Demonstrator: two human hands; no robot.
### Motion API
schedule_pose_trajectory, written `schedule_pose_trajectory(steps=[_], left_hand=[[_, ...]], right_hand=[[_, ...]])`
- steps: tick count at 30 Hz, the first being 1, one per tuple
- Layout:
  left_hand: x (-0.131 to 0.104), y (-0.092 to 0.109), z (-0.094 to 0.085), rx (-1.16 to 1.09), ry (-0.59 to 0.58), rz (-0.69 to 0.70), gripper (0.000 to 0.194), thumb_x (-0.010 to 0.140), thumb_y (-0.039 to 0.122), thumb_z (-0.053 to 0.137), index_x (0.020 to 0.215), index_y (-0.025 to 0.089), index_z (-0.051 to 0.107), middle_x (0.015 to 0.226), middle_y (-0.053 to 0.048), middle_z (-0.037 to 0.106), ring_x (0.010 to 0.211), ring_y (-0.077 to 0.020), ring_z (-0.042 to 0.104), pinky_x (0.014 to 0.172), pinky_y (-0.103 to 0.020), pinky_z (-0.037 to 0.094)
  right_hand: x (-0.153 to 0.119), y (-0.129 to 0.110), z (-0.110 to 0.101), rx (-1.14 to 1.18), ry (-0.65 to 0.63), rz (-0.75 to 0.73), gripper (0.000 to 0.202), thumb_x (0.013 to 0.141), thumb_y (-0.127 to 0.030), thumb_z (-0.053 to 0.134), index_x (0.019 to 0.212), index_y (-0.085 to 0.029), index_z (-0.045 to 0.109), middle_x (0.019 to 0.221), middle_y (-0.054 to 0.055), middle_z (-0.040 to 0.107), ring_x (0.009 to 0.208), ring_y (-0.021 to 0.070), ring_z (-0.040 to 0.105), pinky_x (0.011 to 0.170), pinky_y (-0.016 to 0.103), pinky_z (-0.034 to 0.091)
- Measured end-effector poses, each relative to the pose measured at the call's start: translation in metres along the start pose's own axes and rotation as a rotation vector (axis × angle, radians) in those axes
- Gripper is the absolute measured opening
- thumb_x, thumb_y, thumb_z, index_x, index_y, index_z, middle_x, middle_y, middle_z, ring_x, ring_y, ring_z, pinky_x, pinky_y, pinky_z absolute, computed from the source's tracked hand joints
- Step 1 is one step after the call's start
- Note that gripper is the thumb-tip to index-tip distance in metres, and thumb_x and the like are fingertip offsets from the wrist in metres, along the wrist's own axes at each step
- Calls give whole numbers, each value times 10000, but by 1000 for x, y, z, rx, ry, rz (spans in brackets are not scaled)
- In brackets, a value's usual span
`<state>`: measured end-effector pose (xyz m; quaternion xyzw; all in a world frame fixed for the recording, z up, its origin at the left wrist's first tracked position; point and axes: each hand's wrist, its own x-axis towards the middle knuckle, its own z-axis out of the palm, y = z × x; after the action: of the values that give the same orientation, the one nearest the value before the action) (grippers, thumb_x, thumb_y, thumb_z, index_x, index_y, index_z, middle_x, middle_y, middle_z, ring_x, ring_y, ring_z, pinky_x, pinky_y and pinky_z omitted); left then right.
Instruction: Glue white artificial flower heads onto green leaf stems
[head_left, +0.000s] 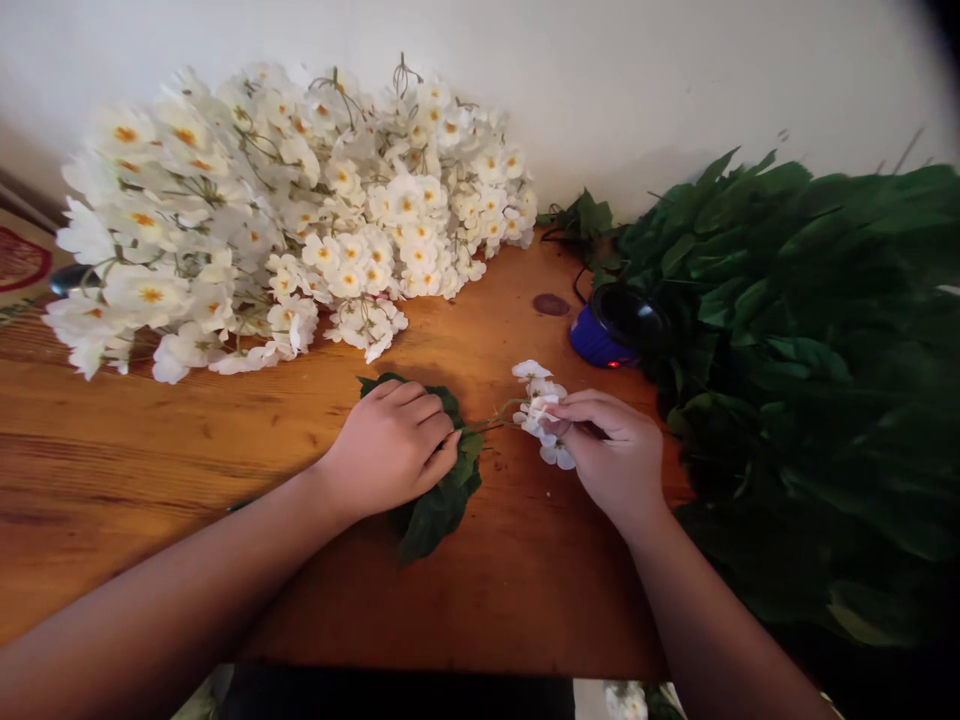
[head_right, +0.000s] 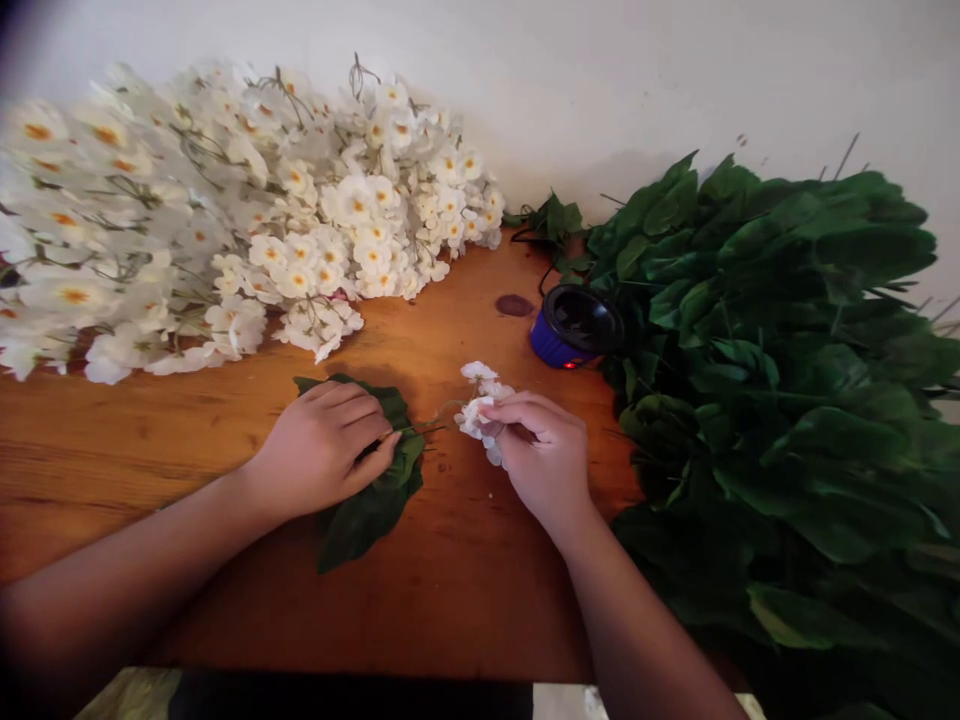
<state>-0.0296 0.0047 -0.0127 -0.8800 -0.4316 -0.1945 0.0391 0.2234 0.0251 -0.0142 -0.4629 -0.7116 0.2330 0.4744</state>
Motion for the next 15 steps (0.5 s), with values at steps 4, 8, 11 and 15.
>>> schedule_pose_trajectory(steps=[4, 8, 11, 15], left_hand=[[0, 0, 0, 7, -9, 3, 318, 950, 289, 479, 722, 165, 663, 734, -48, 620, 768, -195, 550, 728, -351, 432], [0, 0, 0, 11, -5, 1, 321, 948, 287, 479, 711, 167, 660, 733, -48, 623, 767, -195, 551, 726, -353, 434], [0, 1, 1, 21, 2, 4, 312, 944, 284, 486, 712, 169, 659, 727, -44, 624, 762, -196, 550, 722, -352, 429], [0, 1, 2, 32, -4, 9, 317, 951, 284, 481, 715, 168, 659, 732, -46, 623, 771, -198, 546, 725, -355, 424]], right_hand=[[0, 0, -2, -9, 21, -1, 182, 801, -111, 694, 761, -280, 746, 795, 7, 745, 738, 189, 700, 690, 354, 582], [0, -2, -2, -16, 13, -12, 179, 812, -122, 697, 768, -287, 746, 781, 5, 735, 720, 186, 691, 674, 354, 579], [0, -3, -1, -9, 7, -32, 186, 818, -117, 696, 777, -291, 746, 767, -2, 726, 698, 175, 680, 655, 342, 568], [-1, -1, 0, 17, -2, -31, 166, 825, -133, 699, 772, -286, 732, 777, -2, 710, 710, 171, 672, 655, 329, 554]])
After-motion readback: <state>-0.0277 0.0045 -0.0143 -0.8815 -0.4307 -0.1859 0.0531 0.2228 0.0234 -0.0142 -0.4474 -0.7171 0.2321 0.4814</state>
